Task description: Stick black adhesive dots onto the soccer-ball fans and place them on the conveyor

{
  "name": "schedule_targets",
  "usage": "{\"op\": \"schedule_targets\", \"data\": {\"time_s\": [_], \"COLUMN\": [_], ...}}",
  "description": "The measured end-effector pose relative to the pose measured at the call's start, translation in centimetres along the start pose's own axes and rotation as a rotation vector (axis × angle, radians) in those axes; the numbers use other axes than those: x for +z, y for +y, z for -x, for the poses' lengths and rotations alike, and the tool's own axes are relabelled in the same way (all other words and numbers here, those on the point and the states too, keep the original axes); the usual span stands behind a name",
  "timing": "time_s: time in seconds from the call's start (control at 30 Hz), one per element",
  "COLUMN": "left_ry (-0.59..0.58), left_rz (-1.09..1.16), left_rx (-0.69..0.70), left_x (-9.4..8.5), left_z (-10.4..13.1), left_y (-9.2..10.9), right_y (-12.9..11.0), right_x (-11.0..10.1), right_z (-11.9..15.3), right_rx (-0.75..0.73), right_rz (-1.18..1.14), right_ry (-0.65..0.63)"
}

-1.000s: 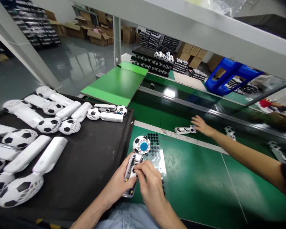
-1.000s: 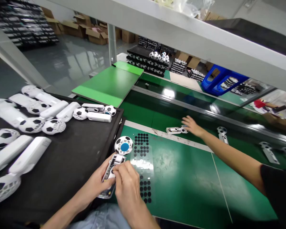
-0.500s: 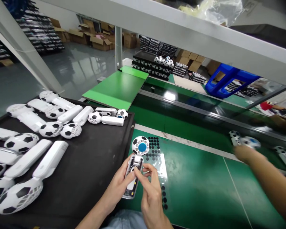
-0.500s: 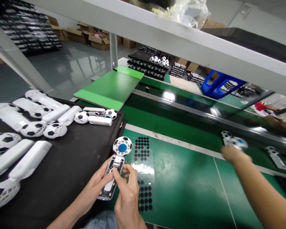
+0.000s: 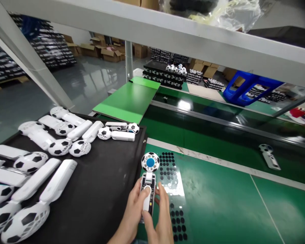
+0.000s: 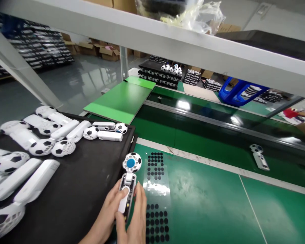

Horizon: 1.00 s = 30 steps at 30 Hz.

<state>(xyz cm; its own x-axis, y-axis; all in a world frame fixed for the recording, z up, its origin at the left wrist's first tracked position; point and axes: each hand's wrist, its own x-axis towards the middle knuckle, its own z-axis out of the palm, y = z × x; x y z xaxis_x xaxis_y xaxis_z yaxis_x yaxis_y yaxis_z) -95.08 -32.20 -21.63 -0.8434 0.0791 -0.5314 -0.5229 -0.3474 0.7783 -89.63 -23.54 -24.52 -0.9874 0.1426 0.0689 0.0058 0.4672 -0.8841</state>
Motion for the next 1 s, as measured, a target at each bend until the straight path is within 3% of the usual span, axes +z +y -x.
{"op": "schedule_targets", "data": {"time_s": [0.17,0.3,0.37,0.47,0.53,0.6,0.67,0.77,0.9,1.0], "left_ry": [0.03,0.136,0.267,0.487,0.551,0.529,0.523,0.571,0.498,0.429], "left_rz": [-0.051,-0.157,-0.173,-0.17,-0.181,-0.218,-0.254,-0.243,-0.149,-0.118], "left_rx": [0.026,0.189,0.218,0.136,0.027,-0.053,-0.105,-0.093,0.14,0.293], "left_x": [2.4,3.3,1.9,-1.9,-4.1,-5.1,-5.0,-3.7,-2.2,-1.8], "left_z": [-2.1,-5.7,-7.4,-9.6,-10.9,-12.0,-12.8,-13.3,-12.4,-10.2], "left_y": [0.2,3.6,6.3,10.4,12.6,14.1,15.0,15.3,14.4,13.4], "right_y": [1.4,4.0,6.0,9.6,11.8,13.1,13.5,12.6,11.3,11.3], "right_x": [1.9,0.6,-1.5,-5.8,-8.9,-11.2,-12.2,-11.4,-8.2,-6.1], "right_z": [-2.3,-8.0,-12.3,-19.2,-22.9,-25.0,-25.3,-22.2,-15.0,-11.5], "right_rx": [0.118,0.188,0.243,0.322,0.347,0.348,0.315,0.192,0.009,-0.017], "right_rz": [-0.146,-0.382,-0.294,-0.127,0.0,0.129,0.234,0.302,0.299,0.344], "right_ry": [0.111,0.064,0.084,0.237,0.32,0.376,0.394,0.27,-0.071,-0.169]}}
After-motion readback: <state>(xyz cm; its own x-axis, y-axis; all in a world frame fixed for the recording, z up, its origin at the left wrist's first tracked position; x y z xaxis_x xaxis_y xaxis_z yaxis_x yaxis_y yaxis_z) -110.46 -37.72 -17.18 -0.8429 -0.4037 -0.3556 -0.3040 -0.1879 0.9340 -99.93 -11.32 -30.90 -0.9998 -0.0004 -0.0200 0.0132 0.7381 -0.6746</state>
